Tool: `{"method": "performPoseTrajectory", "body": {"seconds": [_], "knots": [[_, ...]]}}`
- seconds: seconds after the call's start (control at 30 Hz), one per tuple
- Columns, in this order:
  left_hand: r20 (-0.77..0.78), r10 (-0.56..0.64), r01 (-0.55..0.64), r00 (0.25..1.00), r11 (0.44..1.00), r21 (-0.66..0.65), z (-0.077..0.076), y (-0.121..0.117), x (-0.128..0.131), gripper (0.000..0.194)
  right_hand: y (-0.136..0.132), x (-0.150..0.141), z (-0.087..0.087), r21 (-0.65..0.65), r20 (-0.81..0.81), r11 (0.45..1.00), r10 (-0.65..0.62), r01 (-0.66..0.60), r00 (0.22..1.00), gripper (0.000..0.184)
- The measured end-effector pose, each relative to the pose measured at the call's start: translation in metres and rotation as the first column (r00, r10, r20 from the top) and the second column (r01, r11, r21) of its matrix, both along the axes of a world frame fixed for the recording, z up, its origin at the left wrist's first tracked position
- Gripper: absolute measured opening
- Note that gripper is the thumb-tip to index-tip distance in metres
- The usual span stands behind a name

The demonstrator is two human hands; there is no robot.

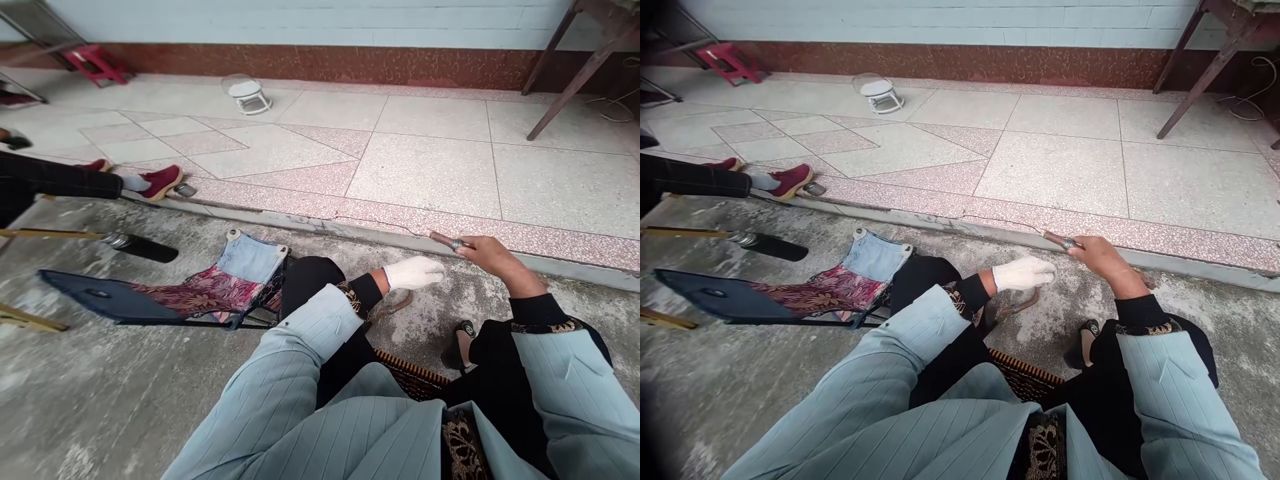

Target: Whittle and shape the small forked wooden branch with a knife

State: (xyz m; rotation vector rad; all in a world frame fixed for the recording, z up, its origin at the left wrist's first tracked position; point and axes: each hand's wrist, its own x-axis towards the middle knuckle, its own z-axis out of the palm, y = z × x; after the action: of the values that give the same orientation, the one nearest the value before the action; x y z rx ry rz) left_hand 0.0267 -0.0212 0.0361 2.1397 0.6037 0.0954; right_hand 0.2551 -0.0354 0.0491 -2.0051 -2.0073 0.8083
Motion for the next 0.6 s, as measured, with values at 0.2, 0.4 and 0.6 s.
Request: {"method": "performPoseTrajectory", "body": {"seconds": [0.2, 0.4, 0.6], "knots": [[0.012, 0.043, -0.042, 0.999, 0.997, -0.068, 0.007, 0.008, -0.008, 0.019, -0.014, -0.003, 0.018, -0.528, -0.376, 0.647, 0.402, -0.550, 0.835, 0.031], [0.089, 0.122, -0.104, 0.988, 0.977, -0.187, -0.001, 0.007, -0.005, 0.027, -0.029, -0.004, 0.047, -0.258, -0.646, 0.873, 0.163, -0.414, 0.746, 0.051], [0.044, 0.006, 0.001, 0.999, 0.986, -0.168, -0.010, -0.002, 0.001, 0.026, -0.021, -0.002, 0.028, -0.047, -0.644, 0.973, -0.201, 0.224, 0.738, 0.043]]}}
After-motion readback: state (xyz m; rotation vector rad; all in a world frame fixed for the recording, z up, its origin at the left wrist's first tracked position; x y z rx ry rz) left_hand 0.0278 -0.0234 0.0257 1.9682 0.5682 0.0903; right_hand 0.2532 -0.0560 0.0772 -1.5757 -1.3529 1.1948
